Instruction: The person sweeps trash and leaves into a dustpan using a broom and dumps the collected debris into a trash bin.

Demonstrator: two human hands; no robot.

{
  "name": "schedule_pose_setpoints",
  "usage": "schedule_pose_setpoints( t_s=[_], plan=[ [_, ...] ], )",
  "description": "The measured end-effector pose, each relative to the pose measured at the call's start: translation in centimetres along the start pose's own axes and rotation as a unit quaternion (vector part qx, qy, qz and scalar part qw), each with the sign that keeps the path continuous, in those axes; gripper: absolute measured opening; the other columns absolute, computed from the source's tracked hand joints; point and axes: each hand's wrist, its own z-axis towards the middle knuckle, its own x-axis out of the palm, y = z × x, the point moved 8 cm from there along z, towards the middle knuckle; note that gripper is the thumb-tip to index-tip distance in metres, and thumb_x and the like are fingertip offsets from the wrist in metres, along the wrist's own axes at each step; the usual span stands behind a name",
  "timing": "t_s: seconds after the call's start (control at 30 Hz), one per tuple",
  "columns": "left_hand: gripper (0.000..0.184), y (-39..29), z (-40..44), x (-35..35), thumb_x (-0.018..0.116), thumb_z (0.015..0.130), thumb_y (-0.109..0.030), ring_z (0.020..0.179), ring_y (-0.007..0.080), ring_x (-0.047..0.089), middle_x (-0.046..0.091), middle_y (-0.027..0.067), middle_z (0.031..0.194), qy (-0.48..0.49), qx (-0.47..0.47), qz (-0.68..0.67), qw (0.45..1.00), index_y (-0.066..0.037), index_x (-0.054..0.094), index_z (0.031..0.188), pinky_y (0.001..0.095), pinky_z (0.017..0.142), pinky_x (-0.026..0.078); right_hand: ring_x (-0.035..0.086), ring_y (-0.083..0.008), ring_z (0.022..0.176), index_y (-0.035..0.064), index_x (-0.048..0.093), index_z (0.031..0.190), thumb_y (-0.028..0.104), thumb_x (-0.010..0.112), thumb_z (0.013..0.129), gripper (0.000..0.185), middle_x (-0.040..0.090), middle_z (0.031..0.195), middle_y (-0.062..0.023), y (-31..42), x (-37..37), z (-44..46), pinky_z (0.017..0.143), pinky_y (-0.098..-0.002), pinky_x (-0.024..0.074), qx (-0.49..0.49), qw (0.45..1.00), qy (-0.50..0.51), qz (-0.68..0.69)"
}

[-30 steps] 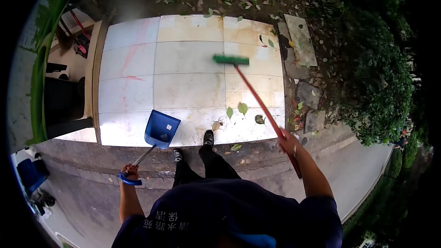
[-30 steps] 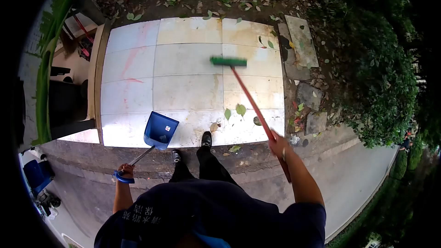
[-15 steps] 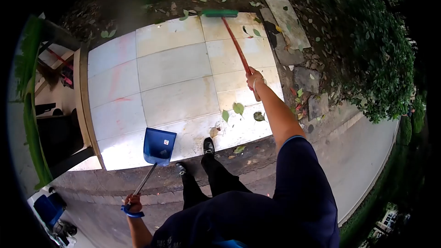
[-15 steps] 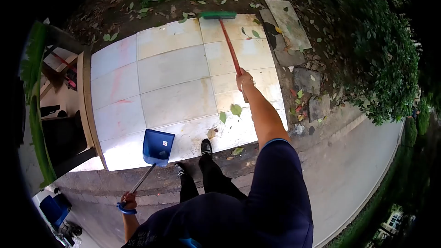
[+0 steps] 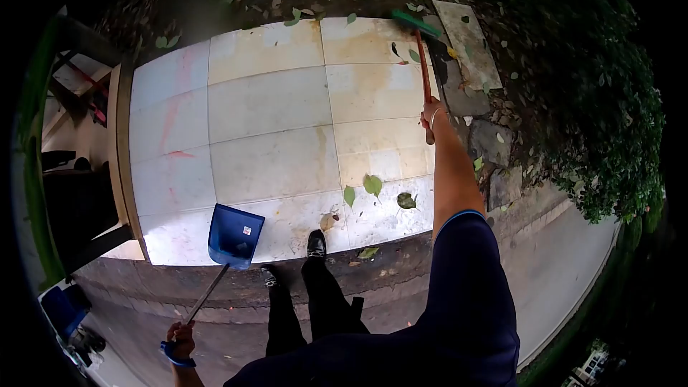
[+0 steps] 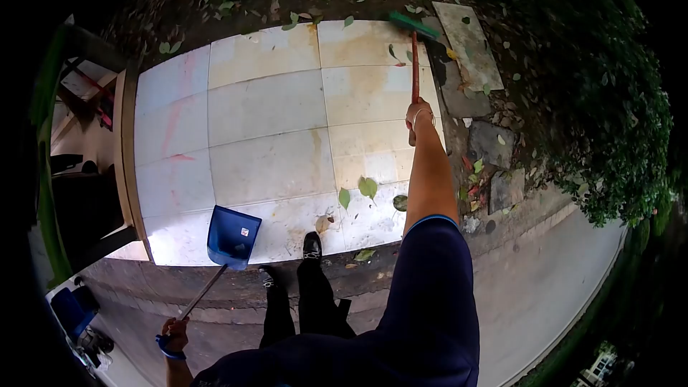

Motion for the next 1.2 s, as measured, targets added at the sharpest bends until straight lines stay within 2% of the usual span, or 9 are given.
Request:
schedule_pose_setpoints(
  t_s=[0.1, 0.17, 0.27, 0.4, 0.5, 0.67, 0.83, 0.9, 1.2],
  plan=[
    [0.038, 0.8, 0.3, -0.2, 0.041, 0.075, -0.012, 0.049, 0.0065, 0.044, 0.044, 0.0015, 0.061, -0.032, 0.014, -0.009, 0.999, 0.014, 0.033, 0.102, 0.0154, 0.042, 0.038, 0.039, -0.0222, 0.034, 0.0104, 0.044, 0.087, 0.01, 0.033, 0.078, 0.014, 0.043, 0.049, -0.0087, -3.4, -0.4, -0.4, 0.03, -0.0341, 0.0289, 0.009, 0.999, -0.005, -0.052],
    [0.038, 0.8, -0.2, 0.3, 0.041, 0.075, -0.013, 0.049, 0.0065, 0.045, 0.045, 0.0017, 0.061, -0.009, 0.011, 0.012, 1.0, 0.013, 0.033, 0.102, 0.0153, 0.042, 0.038, 0.039, -0.0157, 0.031, 0.0124, 0.043, 0.084, 0.016, 0.036, 0.08, 0.009, 0.04, 0.043, -0.0059, -18.1, 2.5, 11.0, 0.029, -0.0292, 0.0327, 0.084, 0.904, 0.384, 0.166],
    [0.035, -0.5, 0.3, -0.7, 0.047, 0.073, -0.012, 0.048, 0.007, 0.044, 0.044, 0.001, 0.059, 0.004, -0.017, 0.009, 1.0, 0.008, 0.034, 0.099, 0.0167, 0.044, 0.039, 0.044, -0.0185, 0.035, 0.017, 0.039, 0.106, 0.021, 0.035, 0.08, 0.027, 0.044, 0.044, -0.007, -11.1, -4.0, -9.3, 0.032, -0.0307, 0.0363, -0.034, 0.988, 0.046, -0.142],
    [0.036, -0.4, -0.3, 0.2, 0.044, 0.073, -0.012, 0.047, 0.0067, 0.043, 0.044, 0.0015, 0.059, 0.005, -0.009, 0.007, 1.0, 0.011, 0.035, 0.099, 0.0158, 0.041, 0.038, 0.045, -0.0161, 0.038, 0.0151, 0.041, 0.104, 0.021, 0.039, 0.08, 0.025, 0.046, 0.051, -0.0048, -18.4, -10.0, -23.6, 0.035, -0.0268, 0.0366, -0.219, 0.908, -0.024, -0.357],
    [0.034, -2.4, 0.3, -1.2, 0.043, 0.073, -0.011, 0.046, 0.0071, 0.043, 0.043, 0.0022, 0.059, 0.041, -0.037, 0.024, 0.998, 0.013, 0.036, 0.096, 0.0158, 0.041, 0.038, 0.041, -0.0097, 0.038, 0.0175, 0.036, 0.116, 0.019, 0.039, 0.08, 0.036, 0.045, 0.054, -0.0015, -17.1, -12.9, -39.2, 0.033, -0.0229, 0.0349, 0.093, 0.978, 0.102, -0.154],
    [0.031, -3.0, 0.7, -1.5, 0.043, 0.073, -0.011, 0.047, 0.0072, 0.045, 0.045, 0.0017, 0.06, 0.014, -0.057, 0.034, 0.998, 0.013, 0.038, 0.09, 0.0162, 0.041, 0.038, 0.04, -0.0087, 0.038, 0.0182, 0.038, 0.114, 0.02, 0.043, 0.079, 0.035, 0.043, 0.05, -0.0008, -16.1, -17.8, -47.8, 0.033, -0.0225, 0.0345, 0.236, 0.966, 0.098, -0.028],
    [0.035, -4.1, 0.7, -2.4, 0.045, 0.071, -0.014, 0.047, 0.0065, 0.045, 0.046, -0.0004, 0.059, 0.012, -0.054, 0.013, 0.998, 0.011, 0.039, 0.095, 0.016, 0.041, 0.038, 0.044, -0.012, 0.036, 0.0114, 0.045, 0.1, 0.031, 0.036, 0.081, 0.029, 0.046, 0.049, -0.0033, -12.9, -15.3, -31.9, 0.033, -0.0262, 0.0357, -0.103, 0.949, 0.062, -0.291],
    [0.035, -2.9, 1.0, -1.8, 0.045, 0.071, -0.014, 0.048, 0.0068, 0.047, 0.046, 0.0, 0.06, 0.042, -0.083, 0.025, 0.995, 0.011, 0.039, 0.095, 0.0165, 0.041, 0.039, 0.037, -0.013, 0.031, 0.0121, 0.043, 0.095, 0.028, 0.037, 0.082, 0.021, 0.038, 0.044, -0.0017, -11.6, -11.9, -22.2, 0.028, -0.0265, 0.0295, -0.047, 0.994, 0.096, -0.02],
    [0.038, -0.1, 0.1, 0.5, 0.041, 0.074, -0.012, 0.047, 0.0077, 0.045, 0.045, 0.0028, 0.061, -0.012, 0.032, 0.006, 0.999, 0.013, 0.03, 0.1, 0.0168, 0.041, 0.04, 0.037, -0.0147, 0.031, 0.011, 0.038, 0.078, 0.023, 0.031, 0.083, 0.014, 0.038, 0.044, -0.0045, 0.6, 1.0, -2.4, 0.028, -0.0294, 0.0323, 0.031, 0.997, 0.068, 0.016]
  ],
)
